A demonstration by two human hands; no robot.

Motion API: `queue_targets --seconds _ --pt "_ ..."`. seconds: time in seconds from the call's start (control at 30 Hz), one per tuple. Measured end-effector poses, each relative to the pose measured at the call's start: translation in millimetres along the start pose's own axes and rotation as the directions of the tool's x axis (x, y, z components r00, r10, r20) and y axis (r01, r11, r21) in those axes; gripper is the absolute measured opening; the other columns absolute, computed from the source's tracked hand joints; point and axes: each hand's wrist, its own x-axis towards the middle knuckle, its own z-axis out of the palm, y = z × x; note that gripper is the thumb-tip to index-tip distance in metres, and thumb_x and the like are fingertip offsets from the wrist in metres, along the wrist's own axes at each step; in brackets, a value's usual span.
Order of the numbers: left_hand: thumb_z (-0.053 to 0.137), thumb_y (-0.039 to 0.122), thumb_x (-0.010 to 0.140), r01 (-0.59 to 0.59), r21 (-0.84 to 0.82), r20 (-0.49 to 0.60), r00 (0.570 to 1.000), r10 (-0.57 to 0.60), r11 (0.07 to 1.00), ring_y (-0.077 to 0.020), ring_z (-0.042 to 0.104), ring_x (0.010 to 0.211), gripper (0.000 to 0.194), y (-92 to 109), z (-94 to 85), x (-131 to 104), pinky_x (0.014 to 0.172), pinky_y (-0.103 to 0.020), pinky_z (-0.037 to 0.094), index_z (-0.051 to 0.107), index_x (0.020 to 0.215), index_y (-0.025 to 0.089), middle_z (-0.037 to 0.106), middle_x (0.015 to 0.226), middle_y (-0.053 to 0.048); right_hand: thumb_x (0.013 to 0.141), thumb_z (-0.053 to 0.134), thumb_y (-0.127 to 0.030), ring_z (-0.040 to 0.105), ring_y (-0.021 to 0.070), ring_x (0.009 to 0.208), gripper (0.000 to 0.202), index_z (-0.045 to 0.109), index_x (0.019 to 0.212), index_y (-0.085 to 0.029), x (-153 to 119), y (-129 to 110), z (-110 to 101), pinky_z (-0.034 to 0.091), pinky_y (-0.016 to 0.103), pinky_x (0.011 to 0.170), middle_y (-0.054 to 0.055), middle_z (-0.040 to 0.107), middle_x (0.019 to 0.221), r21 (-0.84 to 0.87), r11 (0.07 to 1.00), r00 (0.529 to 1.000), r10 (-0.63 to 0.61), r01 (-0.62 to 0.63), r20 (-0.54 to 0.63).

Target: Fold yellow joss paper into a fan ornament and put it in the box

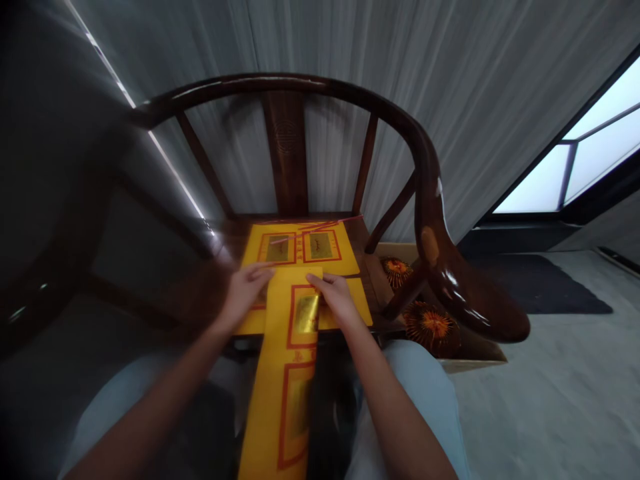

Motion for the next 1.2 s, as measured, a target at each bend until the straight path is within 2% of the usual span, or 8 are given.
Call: queue_targets --seconds 0.13,0.23,0.3,0.4,0.57,0.8,1.07,1.2 --pt "0.081 0.042 0.066 0.148 0.006 0.162 0.976 -0.147 0.989 -0.0189 0.071 0.071 0.049 -5.3 1.8 -2.9 0.055 -0.024 0.055 0.068 0.105 0.014 0.075 0.091 -0.009 0.059 0.084 -0.046 0.067 0.0219 0.064 0.035 0.073 0.074 -0.016 -1.3 -4.0 -8.0 0.051 0.031 0.059 0.006 0.074 0.076 -0.033 0.999 0.997 -0.019 0.017 -0.076" --pt "0.080 0.040 0.066 0.223 0.109 0.354 0.902 -0.248 0.969 -0.0199 0.071 0.080 0.041 -9.9 2.7 -8.0 0.060 -0.022 0.054 0.071 0.095 0.013 0.075 0.096 -0.010 0.061 0.082 -0.046 0.070 0.0246 0.068 0.035 0.073 0.078 -0.017 -3.1 -10.3 -13.6 0.053 0.032 0.059 0.005 0.076 0.080 -0.037 0.999 0.994 -0.014 0.010 -0.113" --pt "0.078 0.041 0.068 0.221 0.149 0.405 0.875 -0.264 0.964 -0.0196 0.070 0.081 0.037 -12.0 2.6 -10.1 0.061 -0.022 0.052 0.072 0.092 0.013 0.076 0.094 -0.009 0.063 0.081 -0.046 0.071 0.0261 0.074 0.034 0.074 0.080 -0.018 -4.0 -13.6 -16.0 0.054 0.031 0.060 0.005 0.076 0.085 -0.039 0.999 0.994 -0.008 0.004 -0.113" --pt "0.078 0.040 0.067 0.203 0.146 0.368 0.897 -0.244 0.968 -0.0178 0.069 0.073 0.035 -13.4 1.3 -9.4 0.059 -0.021 0.050 0.073 0.087 0.011 0.076 0.087 -0.009 0.067 0.078 -0.047 0.072 0.0260 0.079 0.033 0.074 0.083 -0.018 -3.4 -14.0 -17.9 0.056 0.032 0.063 0.006 0.077 0.091 -0.050 0.998 0.997 0.022 -0.025 -0.068" --pt "0.082 0.037 0.062 0.262 0.082 0.288 0.917 -0.275 0.961 -0.0179 0.070 0.073 0.038 -11.2 -0.6 -6.4 0.064 -0.024 0.053 0.072 0.087 0.010 0.076 0.087 -0.010 0.072 0.074 -0.051 0.072 0.0250 0.081 0.037 0.075 0.088 -0.017 -0.8 -8.1 -19.8 0.056 0.032 0.067 0.008 0.076 0.094 -0.066 0.996 0.996 0.071 -0.067 0.059" --pt "0.078 0.036 0.071 0.303 0.099 0.372 0.872 -0.318 0.948 -0.0175 0.071 0.079 0.031 -3.2 -0.5 -11.0 0.068 -0.023 0.055 0.073 0.090 0.012 0.076 0.092 -0.010 0.072 0.074 -0.051 0.072 0.0270 0.082 0.037 0.076 0.086 -0.017 -2.8 -12.2 -19.5 0.056 0.036 0.071 0.009 0.076 0.092 -0.067 0.997 1.000 0.029 -0.029 0.005" --pt "0.076 0.030 0.073 0.261 0.102 0.185 0.943 -0.276 0.960 -0.0153 0.069 0.065 0.021 -4.2 -1.1 -7.1 0.055 -0.021 0.053 0.073 0.081 0.011 0.075 0.082 -0.008 0.070 0.073 -0.060 0.070 0.0247 0.078 0.046 0.075 0.082 -0.016 0.6 -1.2 -20.3 0.053 0.031 0.066 0.010 0.076 0.086 -0.189 0.980 0.992 0.087 -0.068 0.091" --pt "0.077 0.035 0.072 0.271 0.074 0.218 0.935 -0.280 0.960 -0.0175 0.071 0.072 0.027 -2.7 -4.9 -7.6 0.059 -0.023 0.055 0.073 0.087 0.012 0.076 0.090 -0.009 0.067 0.074 -0.060 0.070 0.0249 0.078 0.047 0.074 0.080 -0.015 0.8 0.8 -18.3 0.052 0.032 0.069 0.009 0.076 0.083 -0.171 0.985 0.995 0.055 -0.039 0.089"
